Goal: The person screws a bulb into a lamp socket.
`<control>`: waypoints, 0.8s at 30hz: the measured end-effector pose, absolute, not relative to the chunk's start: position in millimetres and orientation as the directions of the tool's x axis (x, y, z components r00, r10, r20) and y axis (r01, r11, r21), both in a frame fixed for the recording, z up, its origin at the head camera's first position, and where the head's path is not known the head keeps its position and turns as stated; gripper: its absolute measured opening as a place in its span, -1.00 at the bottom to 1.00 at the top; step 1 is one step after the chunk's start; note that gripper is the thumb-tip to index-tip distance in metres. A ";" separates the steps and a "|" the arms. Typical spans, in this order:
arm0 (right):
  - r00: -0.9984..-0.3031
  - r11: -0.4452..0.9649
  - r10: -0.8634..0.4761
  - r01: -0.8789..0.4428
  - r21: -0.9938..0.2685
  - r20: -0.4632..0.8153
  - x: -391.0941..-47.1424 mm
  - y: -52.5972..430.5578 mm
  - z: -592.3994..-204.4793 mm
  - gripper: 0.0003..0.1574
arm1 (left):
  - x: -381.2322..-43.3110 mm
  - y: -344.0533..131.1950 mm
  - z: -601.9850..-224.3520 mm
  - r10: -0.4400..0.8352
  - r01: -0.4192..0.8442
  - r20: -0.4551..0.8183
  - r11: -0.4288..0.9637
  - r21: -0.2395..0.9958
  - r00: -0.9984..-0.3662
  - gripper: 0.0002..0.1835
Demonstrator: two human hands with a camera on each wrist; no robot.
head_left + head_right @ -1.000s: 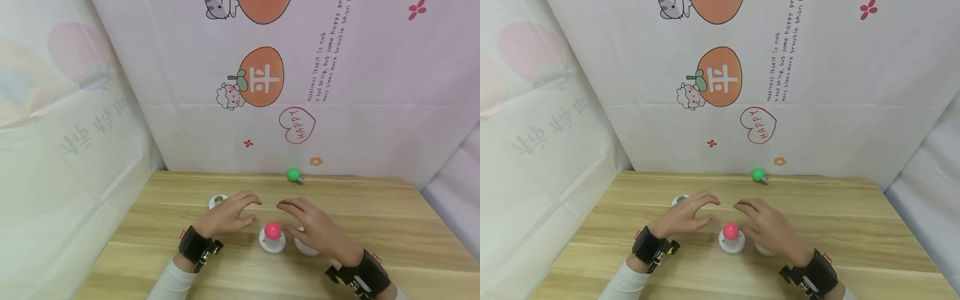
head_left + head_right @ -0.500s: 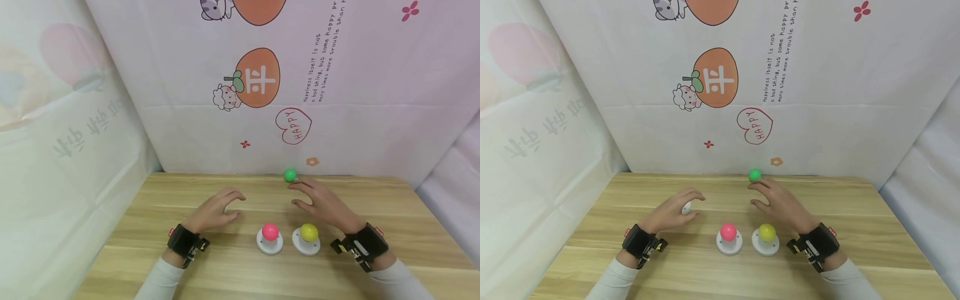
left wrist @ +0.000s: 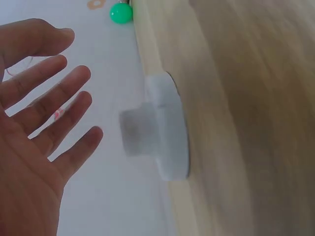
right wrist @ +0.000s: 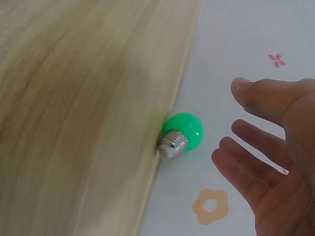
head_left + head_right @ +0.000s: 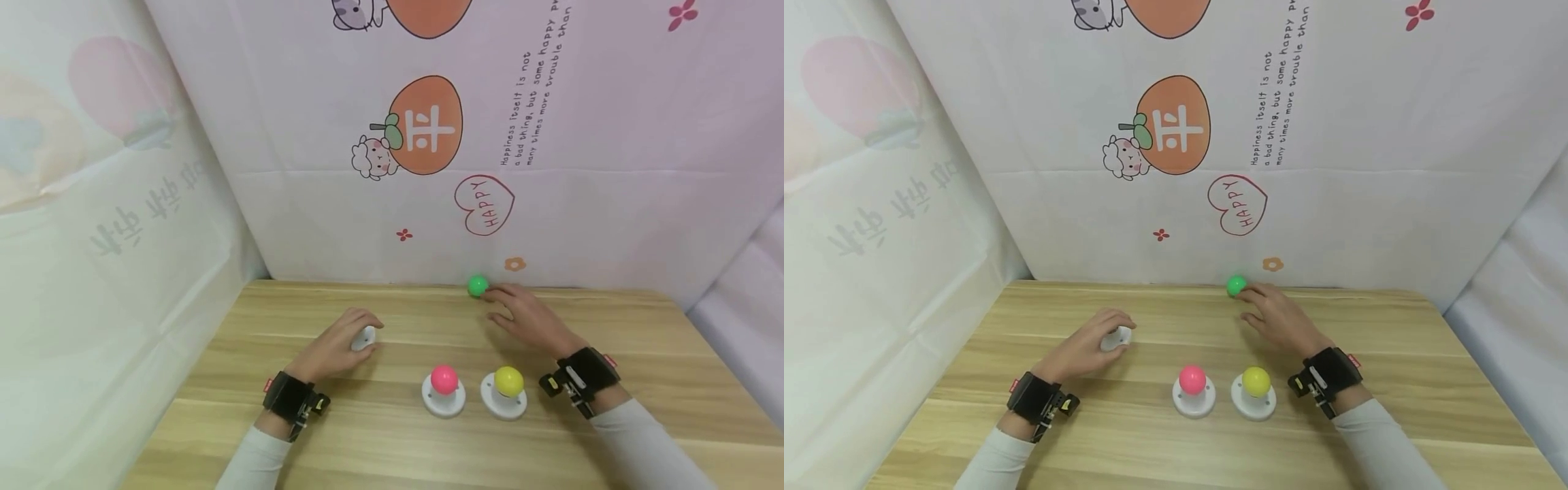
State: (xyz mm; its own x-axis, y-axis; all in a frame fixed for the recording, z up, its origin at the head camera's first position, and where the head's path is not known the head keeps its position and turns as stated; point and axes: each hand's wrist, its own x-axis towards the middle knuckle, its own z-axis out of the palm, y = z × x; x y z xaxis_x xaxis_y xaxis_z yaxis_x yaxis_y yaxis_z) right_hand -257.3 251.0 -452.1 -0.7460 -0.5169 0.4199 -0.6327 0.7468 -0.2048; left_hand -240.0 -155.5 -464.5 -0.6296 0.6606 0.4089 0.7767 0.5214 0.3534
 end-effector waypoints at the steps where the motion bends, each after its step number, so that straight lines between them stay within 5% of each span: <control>1: -0.748 0.747 -0.514 -0.631 -0.209 0.419 -260.0 251.6 -453.2 -0.48 | -241.1 -157.0 -465.9 0.655 0.771 0.407 0.527 0.357 -0.636 -0.64; 9: -0.730 0.735 -0.524 -0.648 -0.200 0.439 -280.7 258.1 -467.0 -0.49 | -248.5 -165.9 -475.7 0.638 0.726 0.354 0.548 0.414 -0.684 -0.61; 24: -0.762 0.753 -0.508 -0.619 -0.223 0.402 -301.1 264.0 -480.0 -0.14 | -253.8 -171.4 -485.2 0.628 0.641 0.223 0.584 0.497 -0.745 -0.49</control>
